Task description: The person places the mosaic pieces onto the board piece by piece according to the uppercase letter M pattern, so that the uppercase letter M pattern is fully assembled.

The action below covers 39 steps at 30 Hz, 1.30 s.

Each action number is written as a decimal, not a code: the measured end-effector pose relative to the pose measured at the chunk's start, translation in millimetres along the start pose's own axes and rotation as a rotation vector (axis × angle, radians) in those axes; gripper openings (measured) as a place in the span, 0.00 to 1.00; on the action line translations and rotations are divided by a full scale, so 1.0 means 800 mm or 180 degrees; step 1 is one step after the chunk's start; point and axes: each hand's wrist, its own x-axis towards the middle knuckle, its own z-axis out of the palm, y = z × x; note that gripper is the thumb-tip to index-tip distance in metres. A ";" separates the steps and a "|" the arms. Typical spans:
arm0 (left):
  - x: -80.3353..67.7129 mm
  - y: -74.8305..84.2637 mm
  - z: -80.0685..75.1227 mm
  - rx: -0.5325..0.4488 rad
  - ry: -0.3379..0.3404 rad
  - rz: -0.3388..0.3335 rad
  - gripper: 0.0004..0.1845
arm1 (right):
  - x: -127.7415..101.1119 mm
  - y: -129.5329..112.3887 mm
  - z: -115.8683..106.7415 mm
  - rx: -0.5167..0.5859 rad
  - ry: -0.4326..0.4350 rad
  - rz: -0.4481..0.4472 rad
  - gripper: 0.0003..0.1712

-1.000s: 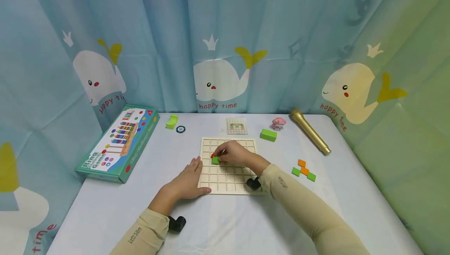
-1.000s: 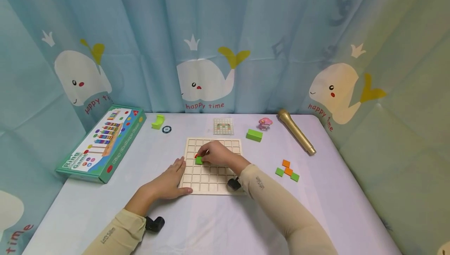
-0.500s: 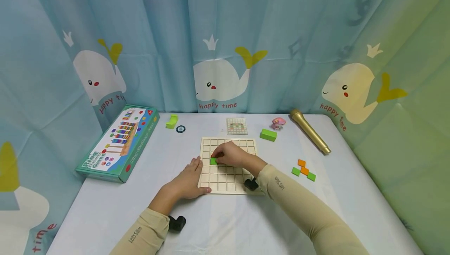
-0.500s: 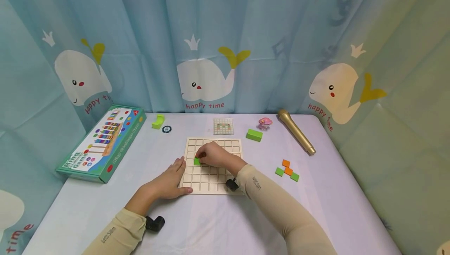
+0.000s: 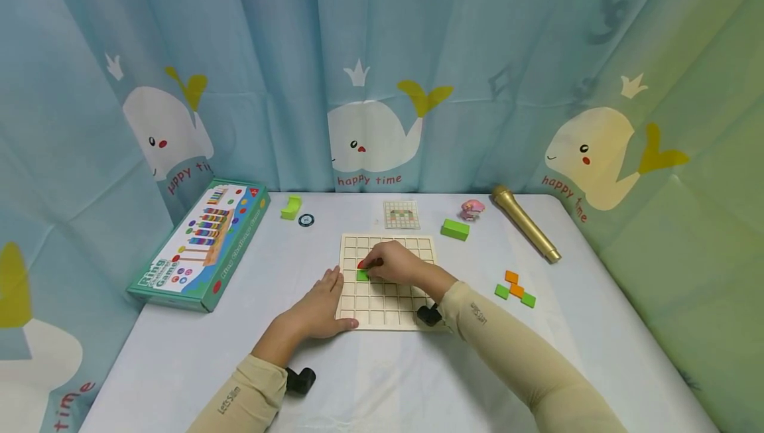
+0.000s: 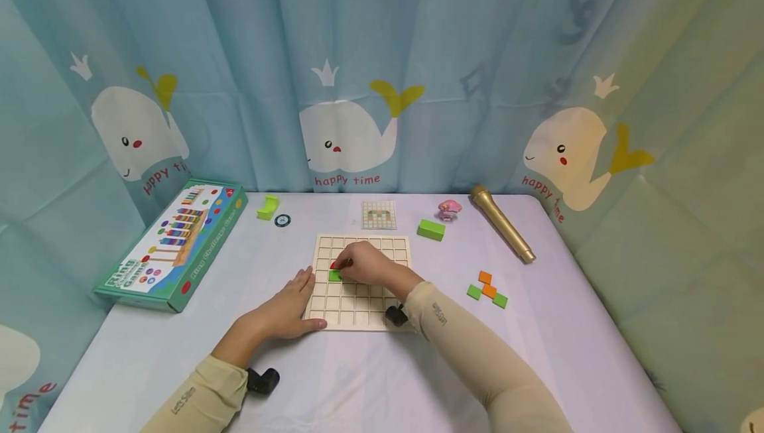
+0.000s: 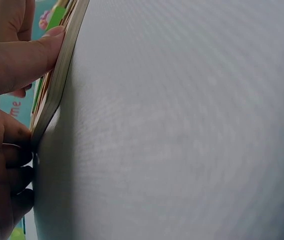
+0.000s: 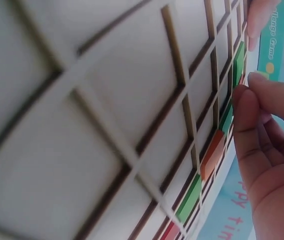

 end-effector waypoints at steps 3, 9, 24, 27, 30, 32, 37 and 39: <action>0.000 0.000 0.001 -0.0007 0.0004 0.0004 0.54 | -0.008 0.002 -0.005 0.0008 0.0078 0.0054 0.07; -0.002 0.002 0.000 -0.0048 0.0000 -0.0020 0.55 | -0.029 0.012 -0.021 0.0164 0.0183 0.0167 0.08; -0.003 0.004 0.000 -0.0095 0.0032 -0.0084 0.55 | -0.086 0.053 -0.062 0.0267 0.0347 0.0689 0.10; -0.002 0.004 0.002 -0.0094 0.0039 -0.0086 0.55 | -0.098 0.059 -0.070 0.0259 0.0411 0.0748 0.09; -0.001 0.004 0.002 -0.0086 0.0034 -0.0082 0.55 | -0.111 0.065 -0.076 0.0274 0.0489 0.0782 0.10; -0.001 0.004 0.002 -0.0094 0.0041 -0.0079 0.55 | -0.118 0.069 -0.080 0.0242 0.0545 0.0793 0.10; -0.002 0.004 0.001 -0.0104 0.0046 -0.0069 0.54 | -0.138 0.077 -0.087 0.0163 0.0608 0.0877 0.10; -0.003 0.004 0.001 -0.0099 0.0040 -0.0065 0.54 | -0.146 0.079 -0.090 0.0158 0.0622 0.0930 0.10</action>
